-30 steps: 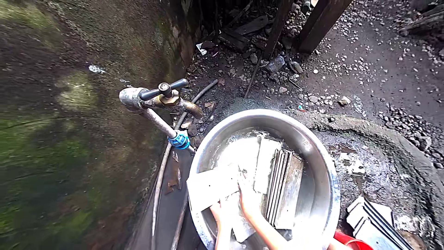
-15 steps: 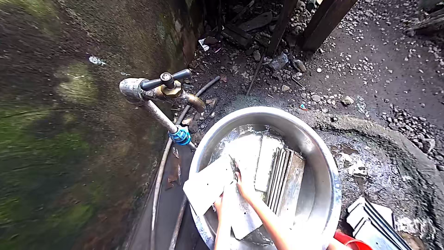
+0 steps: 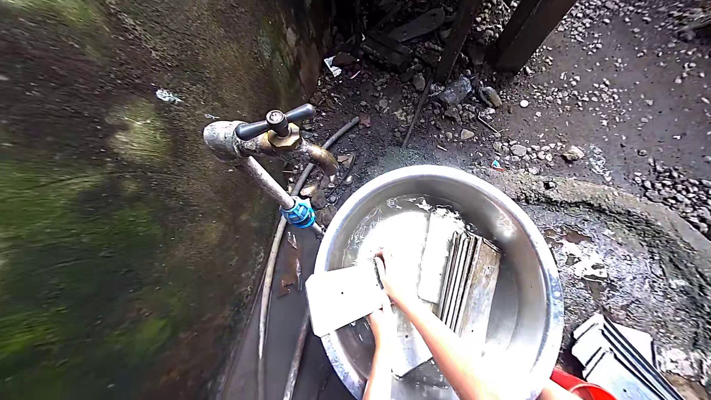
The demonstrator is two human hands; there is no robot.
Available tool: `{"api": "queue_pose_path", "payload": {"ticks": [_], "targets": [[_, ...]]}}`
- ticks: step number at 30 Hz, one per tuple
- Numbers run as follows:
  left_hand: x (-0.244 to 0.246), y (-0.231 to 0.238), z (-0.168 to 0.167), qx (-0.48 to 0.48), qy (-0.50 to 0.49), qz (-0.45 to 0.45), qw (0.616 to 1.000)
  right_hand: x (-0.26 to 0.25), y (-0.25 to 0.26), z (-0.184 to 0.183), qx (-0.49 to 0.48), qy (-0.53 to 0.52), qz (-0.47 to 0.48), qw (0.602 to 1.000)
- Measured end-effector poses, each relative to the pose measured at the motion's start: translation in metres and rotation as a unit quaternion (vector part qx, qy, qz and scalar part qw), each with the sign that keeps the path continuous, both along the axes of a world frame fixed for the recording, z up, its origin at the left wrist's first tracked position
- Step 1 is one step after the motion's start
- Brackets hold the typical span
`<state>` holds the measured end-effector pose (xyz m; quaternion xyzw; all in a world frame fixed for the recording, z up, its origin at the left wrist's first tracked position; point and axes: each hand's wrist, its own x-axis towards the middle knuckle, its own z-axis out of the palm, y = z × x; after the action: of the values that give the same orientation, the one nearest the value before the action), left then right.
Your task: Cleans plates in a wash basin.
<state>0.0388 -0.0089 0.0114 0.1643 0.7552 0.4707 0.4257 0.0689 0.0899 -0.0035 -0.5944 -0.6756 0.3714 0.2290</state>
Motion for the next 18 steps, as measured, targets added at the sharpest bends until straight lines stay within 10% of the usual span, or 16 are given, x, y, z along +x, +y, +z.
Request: {"api": "queue_pose_path", "payload": {"ticks": [9,18], "targets": [[-0.002,0.0,0.001,0.003,-0.027,-0.001,1.0,0.032,-0.072,0.007,0.0,-0.03,-0.004,1.0],[-0.002,-0.004,-0.006,0.016,-0.005,-0.014,1.0,0.015,-0.021,0.005,-0.026,-0.029,-0.029,0.999]]}}
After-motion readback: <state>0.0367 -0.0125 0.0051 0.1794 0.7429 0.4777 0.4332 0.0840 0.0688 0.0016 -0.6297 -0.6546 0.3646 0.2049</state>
